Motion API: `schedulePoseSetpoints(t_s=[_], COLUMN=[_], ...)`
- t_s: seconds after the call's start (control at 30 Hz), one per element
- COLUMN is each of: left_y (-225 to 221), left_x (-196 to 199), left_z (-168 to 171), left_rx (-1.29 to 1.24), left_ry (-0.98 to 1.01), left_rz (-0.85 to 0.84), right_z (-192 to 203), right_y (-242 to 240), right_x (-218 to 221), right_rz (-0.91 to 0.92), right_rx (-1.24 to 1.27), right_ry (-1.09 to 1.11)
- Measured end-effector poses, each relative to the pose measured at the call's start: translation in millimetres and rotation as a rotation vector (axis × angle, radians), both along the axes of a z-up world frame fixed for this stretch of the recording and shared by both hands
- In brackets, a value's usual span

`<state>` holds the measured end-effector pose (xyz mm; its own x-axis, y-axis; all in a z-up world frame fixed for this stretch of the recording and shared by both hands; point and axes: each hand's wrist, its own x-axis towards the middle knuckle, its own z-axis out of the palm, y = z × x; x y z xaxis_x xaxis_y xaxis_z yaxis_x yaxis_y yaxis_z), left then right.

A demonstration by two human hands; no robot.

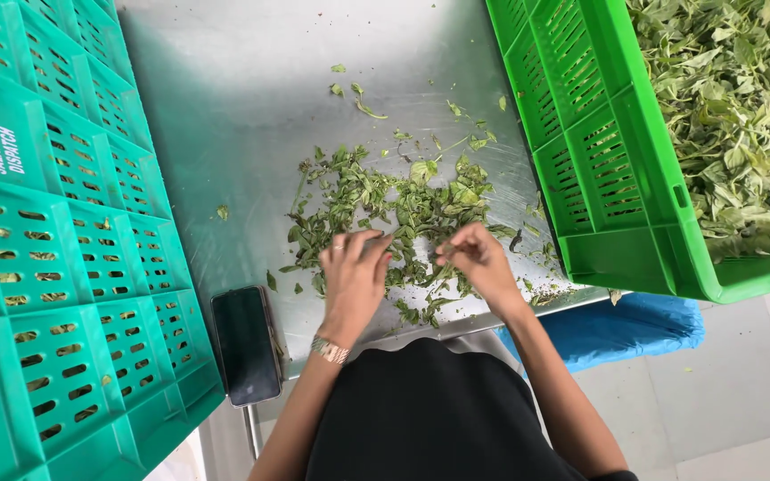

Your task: Sorting and cleaning leafy greens on a stainless steel prep table.

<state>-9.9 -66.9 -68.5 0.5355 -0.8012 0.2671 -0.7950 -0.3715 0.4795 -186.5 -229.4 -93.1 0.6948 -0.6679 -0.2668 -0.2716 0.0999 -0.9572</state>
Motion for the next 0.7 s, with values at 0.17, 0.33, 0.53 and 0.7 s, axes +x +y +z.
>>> schedulePoseSetpoints(t_s=[0.17,0.33,0.53,0.7], left_y=[-27,-27,-5,7], left_x=[-3,-1,-7,-11], left_z=[-14,-18,-6,7], left_rx=[0.019,-0.001,-0.146,-0.187], left_ry=[0.023,0.013,0.916,1.46], left_rz=[-0.136,-0.089,0.024,0.023], right_z=[45,25,51,60], right_y=[9,11,17,21], right_x=[-3,-9,3,10], right_rz=[-0.059,-0.055,0.05,0.073], right_rx=[0.573,0.584,0.374,0.437], right_ry=[-0.279,-0.167,-0.034,-0.107])
